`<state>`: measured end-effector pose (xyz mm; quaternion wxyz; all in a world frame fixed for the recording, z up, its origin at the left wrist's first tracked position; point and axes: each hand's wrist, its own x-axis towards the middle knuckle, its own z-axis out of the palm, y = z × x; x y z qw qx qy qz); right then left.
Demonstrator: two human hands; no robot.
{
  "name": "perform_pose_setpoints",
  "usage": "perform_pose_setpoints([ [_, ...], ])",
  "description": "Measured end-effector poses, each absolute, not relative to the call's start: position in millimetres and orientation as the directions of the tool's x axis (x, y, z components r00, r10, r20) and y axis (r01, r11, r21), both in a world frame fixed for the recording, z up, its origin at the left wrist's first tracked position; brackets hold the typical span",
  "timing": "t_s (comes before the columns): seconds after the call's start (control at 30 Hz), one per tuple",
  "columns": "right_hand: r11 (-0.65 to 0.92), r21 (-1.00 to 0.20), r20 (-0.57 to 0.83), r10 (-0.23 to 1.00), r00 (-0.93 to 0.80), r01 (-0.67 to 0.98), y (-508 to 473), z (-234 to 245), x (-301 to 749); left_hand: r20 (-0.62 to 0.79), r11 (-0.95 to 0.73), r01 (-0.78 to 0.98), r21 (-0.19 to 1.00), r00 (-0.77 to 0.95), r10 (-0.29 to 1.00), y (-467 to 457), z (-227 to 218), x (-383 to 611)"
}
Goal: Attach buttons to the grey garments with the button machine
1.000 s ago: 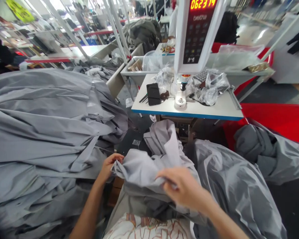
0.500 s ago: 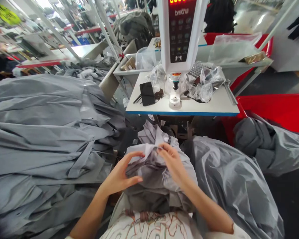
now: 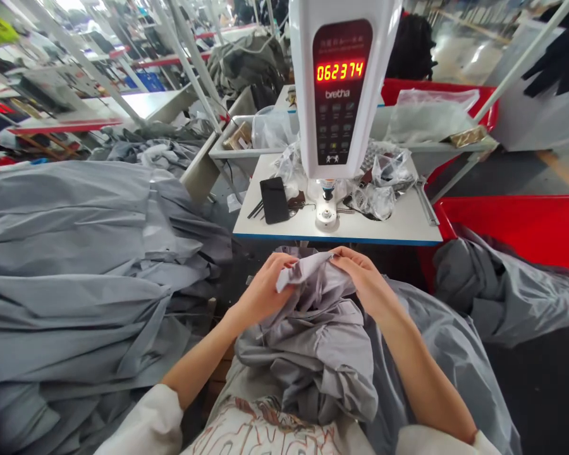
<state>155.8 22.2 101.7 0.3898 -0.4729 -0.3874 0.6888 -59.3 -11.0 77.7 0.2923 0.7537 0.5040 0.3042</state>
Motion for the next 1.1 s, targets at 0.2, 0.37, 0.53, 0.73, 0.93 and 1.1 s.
perform_pose_setpoints([
  [0.2, -0.446, -0.895, -0.42, 0.851, -0.315, -0.012, 73.0, 80.1, 183.5, -0.122, -0.034, 0.452, 0.891, 0.312, 0.942, 41.7, 71.2, -77.0],
  [0.37, -0.517, -0.854, -0.488, 0.833, -0.26, -0.055, 101.1, 67.1, 199.2, -0.252, 0.179, 0.241, 0.954, 0.315, 0.915, 80.3, 61.7, -69.4],
  [0.53, -0.423, -0.905, -0.392, 0.872, -0.294, -0.045, 116.4, 60.2, 201.6, -0.283, 0.25, 0.146, 0.957, 0.292, 0.914, 108.6, 54.7, -59.3],
  [0.73, -0.247, -0.964, -0.262, 0.937, -0.233, 0.095, 135.3, 47.9, 186.8, -0.191, 0.117, 0.319, 0.94, 0.213, 0.958, 127.6, 54.9, -47.8],
  [0.93, 0.024, -0.883, -0.047, 0.989, -0.138, 0.469, 156.3, 32.3, 170.3, -0.035, 0.056, 0.397, 0.916, -0.06, 0.998, 137.9, 39.7, -23.9],
  [1.1, 0.04, -0.908, -0.025, 0.988, -0.15, 0.418, 172.3, 23.4, 168.7, 0.032, 0.046, 0.45, 0.892, -0.163, 0.986, 150.7, 24.0, -24.2],
])
